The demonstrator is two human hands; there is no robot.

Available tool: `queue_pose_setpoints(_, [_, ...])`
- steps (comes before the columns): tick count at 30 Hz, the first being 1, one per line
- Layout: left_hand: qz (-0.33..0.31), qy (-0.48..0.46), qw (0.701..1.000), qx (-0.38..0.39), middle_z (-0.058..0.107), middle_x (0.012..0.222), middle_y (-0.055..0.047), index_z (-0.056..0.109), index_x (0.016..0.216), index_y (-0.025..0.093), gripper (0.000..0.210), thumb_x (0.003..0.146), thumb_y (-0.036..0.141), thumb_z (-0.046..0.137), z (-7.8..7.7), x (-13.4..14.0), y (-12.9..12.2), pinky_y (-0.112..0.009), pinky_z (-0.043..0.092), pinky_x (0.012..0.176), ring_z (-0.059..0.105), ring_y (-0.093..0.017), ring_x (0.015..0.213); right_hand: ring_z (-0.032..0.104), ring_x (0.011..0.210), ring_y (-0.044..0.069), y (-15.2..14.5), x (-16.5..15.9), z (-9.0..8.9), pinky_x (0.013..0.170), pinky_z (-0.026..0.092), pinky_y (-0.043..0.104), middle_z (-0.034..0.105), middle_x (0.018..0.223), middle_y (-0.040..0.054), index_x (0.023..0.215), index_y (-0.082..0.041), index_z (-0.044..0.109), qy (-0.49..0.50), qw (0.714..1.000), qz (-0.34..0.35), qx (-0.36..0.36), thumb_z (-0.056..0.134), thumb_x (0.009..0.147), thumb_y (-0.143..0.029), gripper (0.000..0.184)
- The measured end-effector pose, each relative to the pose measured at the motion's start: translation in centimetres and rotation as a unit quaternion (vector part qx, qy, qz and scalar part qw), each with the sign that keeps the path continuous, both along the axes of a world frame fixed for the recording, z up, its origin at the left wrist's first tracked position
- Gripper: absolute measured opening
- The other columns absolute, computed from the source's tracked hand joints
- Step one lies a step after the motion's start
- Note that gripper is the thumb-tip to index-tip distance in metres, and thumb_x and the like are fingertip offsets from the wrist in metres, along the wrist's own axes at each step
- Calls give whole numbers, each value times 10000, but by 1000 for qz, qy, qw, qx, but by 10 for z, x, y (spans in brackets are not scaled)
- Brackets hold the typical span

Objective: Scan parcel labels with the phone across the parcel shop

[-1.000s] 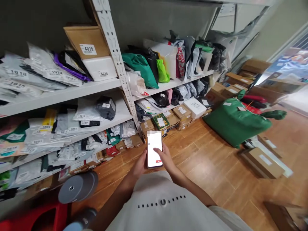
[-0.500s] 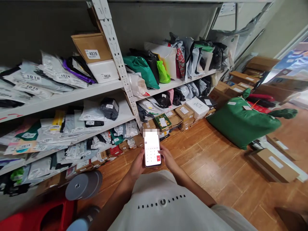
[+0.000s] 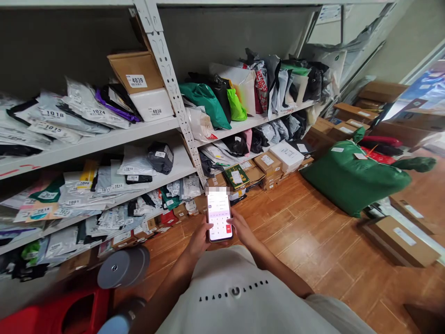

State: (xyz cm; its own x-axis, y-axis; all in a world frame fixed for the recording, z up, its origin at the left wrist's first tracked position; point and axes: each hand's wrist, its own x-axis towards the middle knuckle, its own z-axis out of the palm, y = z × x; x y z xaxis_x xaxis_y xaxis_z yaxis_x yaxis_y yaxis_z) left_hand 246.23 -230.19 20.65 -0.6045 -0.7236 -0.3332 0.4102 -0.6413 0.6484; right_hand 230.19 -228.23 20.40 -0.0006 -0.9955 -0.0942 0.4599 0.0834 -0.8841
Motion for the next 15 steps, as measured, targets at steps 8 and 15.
queue_pose_setpoints(8, [18,17,1000,-16,526,1396,-98,244,1511,292,744,831,196,529,2,2,0,-456,578,816,601,-322,1126,624,812,207,-1,-2,-5,733,470,297,737,905,1,976,-232,698,1,1000,-3,-6,577,640,-215,357])
queue_pose_setpoints(15, [-1,22,1000,-22,542,1381,-71,239,1513,328,897,692,103,521,3,3,-3,-467,579,835,614,-310,1104,632,803,212,-6,-2,-1,732,487,312,741,886,4,937,-233,695,-17,1000,-3,18,609,638,-245,311])
